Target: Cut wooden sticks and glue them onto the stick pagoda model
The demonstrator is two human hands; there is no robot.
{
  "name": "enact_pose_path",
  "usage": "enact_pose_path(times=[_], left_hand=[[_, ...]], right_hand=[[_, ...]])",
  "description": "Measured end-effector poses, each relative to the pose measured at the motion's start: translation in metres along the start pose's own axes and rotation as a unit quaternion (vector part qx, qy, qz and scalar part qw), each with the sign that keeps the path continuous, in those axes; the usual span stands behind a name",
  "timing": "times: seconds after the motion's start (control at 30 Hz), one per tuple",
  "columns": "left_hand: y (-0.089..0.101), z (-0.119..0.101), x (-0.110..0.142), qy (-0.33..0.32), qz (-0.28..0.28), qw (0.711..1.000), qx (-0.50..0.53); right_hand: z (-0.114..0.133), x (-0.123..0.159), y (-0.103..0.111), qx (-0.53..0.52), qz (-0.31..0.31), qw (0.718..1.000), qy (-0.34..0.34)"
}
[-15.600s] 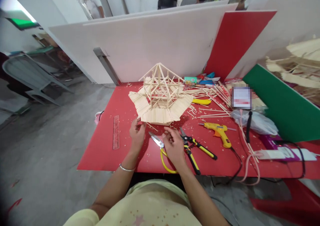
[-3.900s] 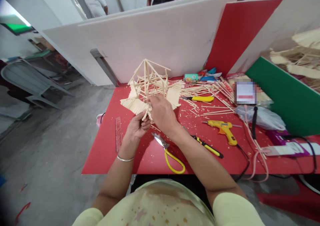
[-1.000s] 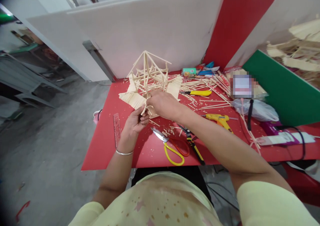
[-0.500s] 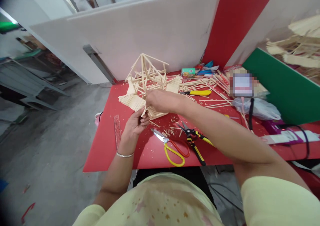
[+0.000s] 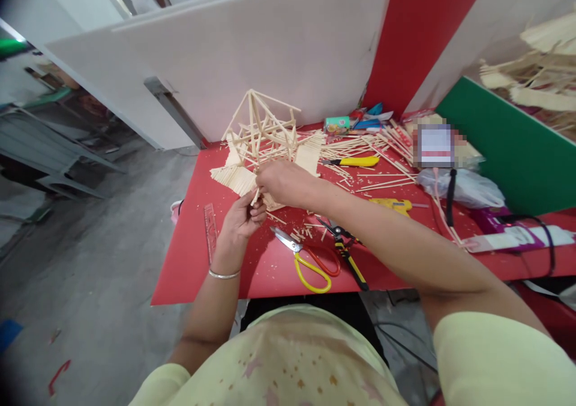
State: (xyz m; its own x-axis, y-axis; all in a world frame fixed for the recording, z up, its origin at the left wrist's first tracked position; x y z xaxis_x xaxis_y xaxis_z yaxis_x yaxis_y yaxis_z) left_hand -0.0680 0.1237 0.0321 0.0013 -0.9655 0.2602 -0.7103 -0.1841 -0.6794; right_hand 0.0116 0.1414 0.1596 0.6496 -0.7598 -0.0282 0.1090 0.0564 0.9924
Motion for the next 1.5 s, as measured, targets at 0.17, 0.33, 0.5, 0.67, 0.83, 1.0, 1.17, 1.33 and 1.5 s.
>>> enact_pose_path(times=[0.17,0.33,0.5,0.67,0.83,1.0,1.17,1.33,1.5], left_hand=[[0.003,-0.002,-0.001,-0.006,0.004,1.000,0.003],[0.005,-0.003,-0.003,-0.006,0.011,1.000,0.000],[0.016,0.000,0.002,-0.033,-0.034,0.998,-0.031],[0.056,0.006,0.029,-0.119,-0.096,0.976,-0.157],[0.075,0.016,0.053,-0.190,-0.029,0.917,-0.349],[0.081,0.026,0.055,-0.181,-0.015,0.903,-0.390],[0.058,0.033,0.052,-0.208,0.049,0.871,-0.442],[0.047,0.030,0.054,-0.240,0.063,0.846,-0.472],[0.054,0.028,0.052,-0.256,0.052,0.831,-0.490]], right_hand=[[-0.004,-0.003,-0.001,-0.010,-0.010,0.999,0.049],[-0.019,0.020,0.010,-0.071,-0.030,0.997,-0.001],[0.003,0.063,-0.056,-0.169,0.072,0.982,-0.046],[0.018,0.090,-0.137,-0.157,0.038,0.960,-0.230],[0.016,0.100,-0.160,-0.144,0.013,0.954,-0.262],[-0.033,0.105,-0.140,-0.104,0.032,0.949,-0.297],[-0.042,0.096,-0.131,-0.091,0.073,0.950,-0.290],[-0.034,0.084,-0.152,-0.084,0.089,0.948,-0.295],[-0.040,0.080,-0.161,-0.135,0.074,0.948,-0.277]])
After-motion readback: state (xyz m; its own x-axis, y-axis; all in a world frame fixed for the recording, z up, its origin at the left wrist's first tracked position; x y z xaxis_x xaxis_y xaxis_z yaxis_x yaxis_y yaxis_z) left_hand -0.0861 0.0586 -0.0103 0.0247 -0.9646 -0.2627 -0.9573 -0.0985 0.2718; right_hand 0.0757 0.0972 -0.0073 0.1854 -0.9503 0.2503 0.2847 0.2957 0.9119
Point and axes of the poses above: each hand's wrist, its own x-axis away from the middle knuckle, its own y-axis out of the back of the hand, z = x × y, the point moved 8 cm from there along -x, towards the middle knuckle, and after that the axes turned 12 degrees about -y, right-handed, at the moved point
